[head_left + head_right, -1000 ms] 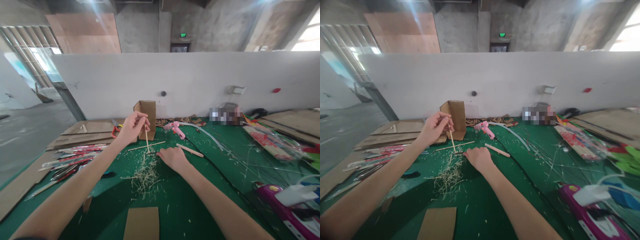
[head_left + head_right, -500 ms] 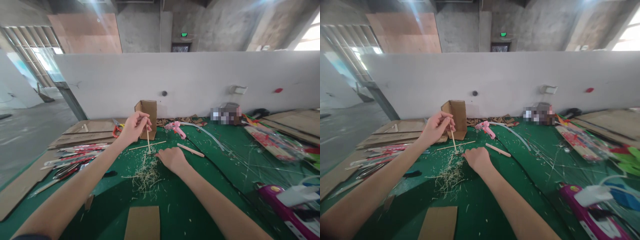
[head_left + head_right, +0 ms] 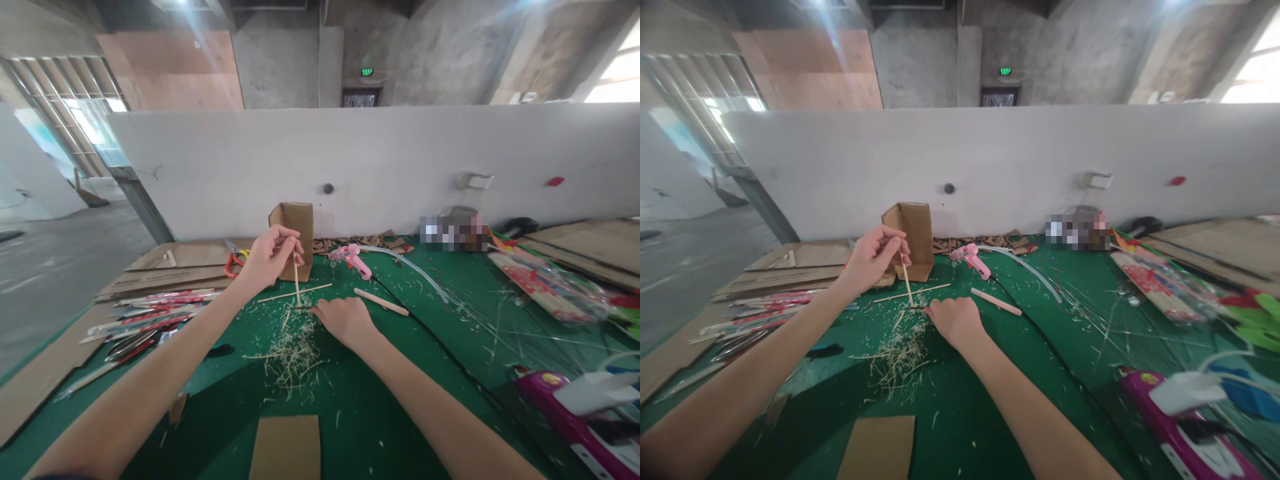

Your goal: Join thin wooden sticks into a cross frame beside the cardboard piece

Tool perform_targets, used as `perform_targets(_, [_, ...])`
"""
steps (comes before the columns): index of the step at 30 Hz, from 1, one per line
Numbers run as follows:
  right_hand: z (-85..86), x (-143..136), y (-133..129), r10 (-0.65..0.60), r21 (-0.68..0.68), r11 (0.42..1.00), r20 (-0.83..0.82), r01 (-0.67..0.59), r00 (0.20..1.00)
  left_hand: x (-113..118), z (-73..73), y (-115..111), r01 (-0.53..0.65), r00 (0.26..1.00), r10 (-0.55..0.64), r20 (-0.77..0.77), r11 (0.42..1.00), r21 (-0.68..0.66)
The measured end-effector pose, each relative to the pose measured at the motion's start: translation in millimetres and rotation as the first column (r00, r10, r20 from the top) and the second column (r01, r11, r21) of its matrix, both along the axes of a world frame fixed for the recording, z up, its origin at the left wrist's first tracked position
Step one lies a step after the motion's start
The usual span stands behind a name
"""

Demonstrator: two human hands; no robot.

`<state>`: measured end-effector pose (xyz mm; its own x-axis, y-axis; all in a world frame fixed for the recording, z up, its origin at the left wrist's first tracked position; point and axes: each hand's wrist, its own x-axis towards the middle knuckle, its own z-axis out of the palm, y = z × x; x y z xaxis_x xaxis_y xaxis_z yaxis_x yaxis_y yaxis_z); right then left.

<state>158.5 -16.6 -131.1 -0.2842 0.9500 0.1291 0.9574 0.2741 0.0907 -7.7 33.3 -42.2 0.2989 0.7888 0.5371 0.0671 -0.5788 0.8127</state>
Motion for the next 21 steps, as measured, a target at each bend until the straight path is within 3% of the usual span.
perform_targets(6, [-5.2,4.0,-1.0,-0.004,0.099,0.995,-0.070,0.011,0.998,1.2,-1.0,-0.2,0.008,1.000,-0.008,0.004,1.000,0.008])
perform_targets(16, [-9.6,7.6,1.1,0.141,0.254,0.962,-0.151,-0.099,0.978,0.7,-3.8,2.9,0.023,1.000,-0.023,0.003,0.999,0.033])
perform_targets(21, [-13.0,10.6,3.9,0.134,0.236,0.970,-0.324,-0.057,0.937,0.7,-3.3,2.0,0.024,1.000,-0.024,0.004,1.000,0.015])
